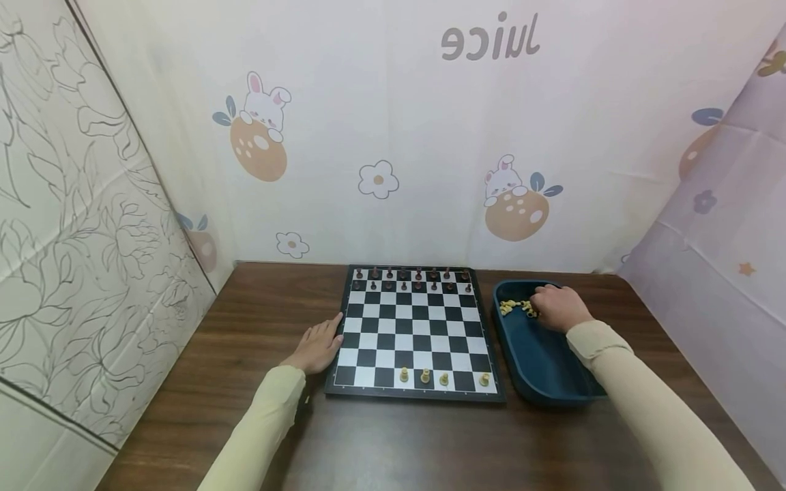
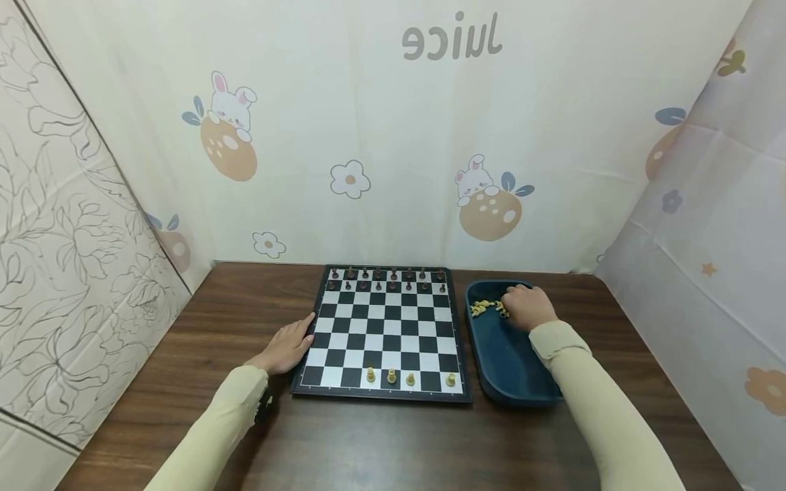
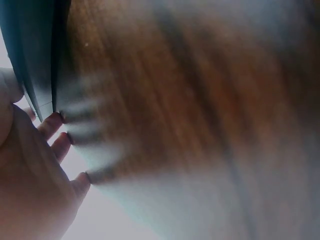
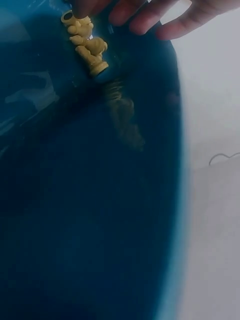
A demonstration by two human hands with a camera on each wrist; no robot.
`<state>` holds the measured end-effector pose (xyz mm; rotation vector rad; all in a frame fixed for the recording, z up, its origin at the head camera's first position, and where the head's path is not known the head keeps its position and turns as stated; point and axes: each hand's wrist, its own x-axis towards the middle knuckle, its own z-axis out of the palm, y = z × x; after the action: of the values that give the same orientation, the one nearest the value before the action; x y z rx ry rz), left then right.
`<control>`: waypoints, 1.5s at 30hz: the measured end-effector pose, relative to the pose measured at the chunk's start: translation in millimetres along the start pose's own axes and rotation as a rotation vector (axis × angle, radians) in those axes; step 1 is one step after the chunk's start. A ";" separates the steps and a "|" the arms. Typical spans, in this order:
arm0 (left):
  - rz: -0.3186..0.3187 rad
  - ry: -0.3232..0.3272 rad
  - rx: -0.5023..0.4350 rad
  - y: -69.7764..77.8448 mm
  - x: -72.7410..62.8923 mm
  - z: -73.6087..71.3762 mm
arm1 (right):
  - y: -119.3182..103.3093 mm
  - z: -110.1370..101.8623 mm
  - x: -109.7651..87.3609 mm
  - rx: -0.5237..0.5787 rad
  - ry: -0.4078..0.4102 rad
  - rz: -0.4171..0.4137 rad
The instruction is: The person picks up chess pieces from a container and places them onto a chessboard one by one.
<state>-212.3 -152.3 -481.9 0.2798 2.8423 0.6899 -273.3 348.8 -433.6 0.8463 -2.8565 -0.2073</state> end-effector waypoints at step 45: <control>-0.008 0.001 0.012 -4.3 5.1 4.1 | 5.7 15.3 8.9 -0.170 0.009 -0.068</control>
<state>-216.9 -153.0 -488.3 0.2694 2.8483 0.6717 -286.5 350.0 -446.6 0.9072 -2.7557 -0.4471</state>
